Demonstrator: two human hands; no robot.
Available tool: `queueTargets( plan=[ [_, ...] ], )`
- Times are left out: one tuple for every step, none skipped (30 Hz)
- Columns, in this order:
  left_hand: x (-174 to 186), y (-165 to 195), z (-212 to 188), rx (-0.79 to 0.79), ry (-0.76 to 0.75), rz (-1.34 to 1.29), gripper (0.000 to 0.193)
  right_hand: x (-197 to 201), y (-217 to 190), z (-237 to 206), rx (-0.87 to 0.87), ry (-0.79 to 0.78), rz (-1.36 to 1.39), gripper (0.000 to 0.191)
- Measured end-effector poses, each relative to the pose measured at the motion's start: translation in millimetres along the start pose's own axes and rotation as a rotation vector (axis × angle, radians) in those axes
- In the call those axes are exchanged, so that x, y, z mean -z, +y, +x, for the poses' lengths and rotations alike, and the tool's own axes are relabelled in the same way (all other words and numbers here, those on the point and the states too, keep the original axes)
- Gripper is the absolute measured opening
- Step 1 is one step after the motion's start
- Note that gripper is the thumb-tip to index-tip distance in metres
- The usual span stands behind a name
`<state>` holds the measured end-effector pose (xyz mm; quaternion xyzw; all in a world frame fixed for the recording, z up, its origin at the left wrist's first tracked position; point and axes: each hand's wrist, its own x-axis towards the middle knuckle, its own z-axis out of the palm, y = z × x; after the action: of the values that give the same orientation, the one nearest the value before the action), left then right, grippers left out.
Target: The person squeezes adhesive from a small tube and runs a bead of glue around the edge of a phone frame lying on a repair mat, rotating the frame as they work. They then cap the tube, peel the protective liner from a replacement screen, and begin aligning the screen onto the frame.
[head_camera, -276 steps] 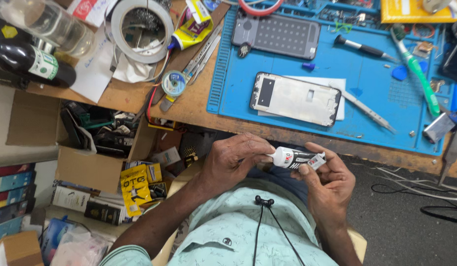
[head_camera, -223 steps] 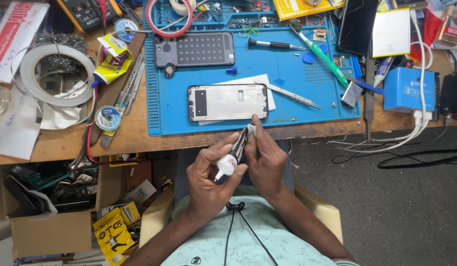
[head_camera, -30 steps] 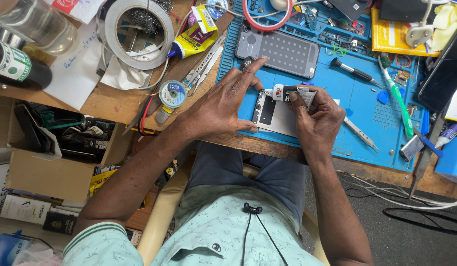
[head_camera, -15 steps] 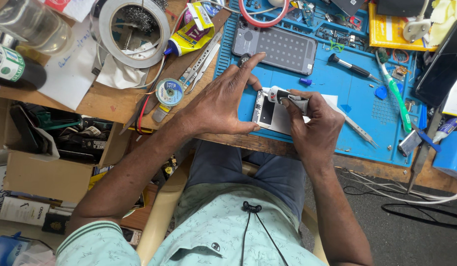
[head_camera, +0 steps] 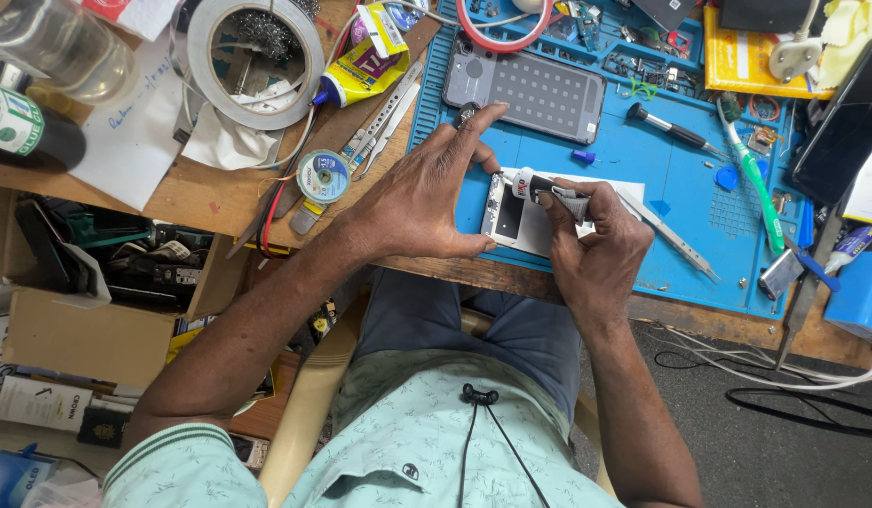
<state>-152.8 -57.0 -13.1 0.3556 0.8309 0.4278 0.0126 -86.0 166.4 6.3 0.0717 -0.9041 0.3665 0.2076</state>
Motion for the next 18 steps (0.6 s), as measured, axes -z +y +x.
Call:
queueTargets(
  plan=[
    [0.4,-0.5,0.7,-0.008,0.003,-0.003,0.130,-0.3,0.5,0.6,0.001,0.005,0.015,0.013],
    [0.6,-0.6,0.4,-0.012,0.004,-0.008,0.130,-0.4,0.7,0.5,-0.001,0.007,0.030,0.014],
    [0.1,-0.1,-0.7,-0.015,0.005,-0.014,0.130,-0.3,0.7,0.0,-0.004,0.008,0.045,0.014],
    [-0.2,0.2,-1.3,-0.013,0.006,-0.010,0.130,-0.3,0.8,-0.1,-0.003,0.005,0.036,0.014],
    [0.1,-0.1,-0.5,-0.015,0.007,-0.005,0.130,-0.5,1.3,0.6,-0.002,0.006,0.026,0.014],
    [0.0,-0.1,-0.1,-0.016,0.007,-0.002,0.130,-0.4,1.5,0.8,-0.002,0.007,0.016,0.014],
    [-0.4,0.1,0.2,-0.010,0.002,-0.001,0.130,-0.1,1.8,0.8,-0.001,0.006,0.011,0.013],
    [-0.6,0.1,0.5,-0.004,-0.001,0.001,0.130,-0.4,2.1,1.1,0.003,0.006,0.007,0.013],
    [-0.2,0.0,0.7,0.002,-0.005,0.004,0.130,-0.9,2.3,1.6,0.007,0.005,0.004,0.013],
    [-0.2,0.1,0.7,-0.005,-0.001,-0.002,0.130,-0.8,2.5,1.7,-0.003,0.004,0.004,0.013],
    [-0.3,0.3,0.5,-0.012,0.003,-0.007,0.130,-0.7,2.5,1.8,-0.012,0.001,0.005,0.013],
    [-0.3,0.5,0.2,-0.019,0.007,-0.012,0.129,-0.7,2.6,1.7,-0.021,-0.001,0.005,0.014],
    [-0.1,0.4,0.5,-0.020,0.008,-0.012,0.130,-0.6,2.8,2.1,-0.019,0.000,-0.004,0.014],
    [0.1,0.3,0.5,-0.022,0.008,-0.011,0.130,-0.5,3.0,2.2,-0.018,0.002,-0.012,0.014],
    [0.2,0.5,0.2,-0.022,0.009,-0.011,0.130,-0.2,3.2,2.2,-0.016,0.002,-0.020,0.014],
    [0.1,0.7,-0.1,-0.022,0.008,-0.011,0.130,0.0,3.5,2.1,-0.025,-0.001,-0.033,0.015],
    [0.3,0.7,0.2,-0.022,0.007,-0.010,0.130,0.2,4.0,2.4,-0.033,-0.003,-0.046,0.015],
    [0.3,0.8,0.5,-0.023,0.005,-0.010,0.129,0.4,4.5,2.3,-0.041,-0.005,-0.059,0.015]
  ],
)
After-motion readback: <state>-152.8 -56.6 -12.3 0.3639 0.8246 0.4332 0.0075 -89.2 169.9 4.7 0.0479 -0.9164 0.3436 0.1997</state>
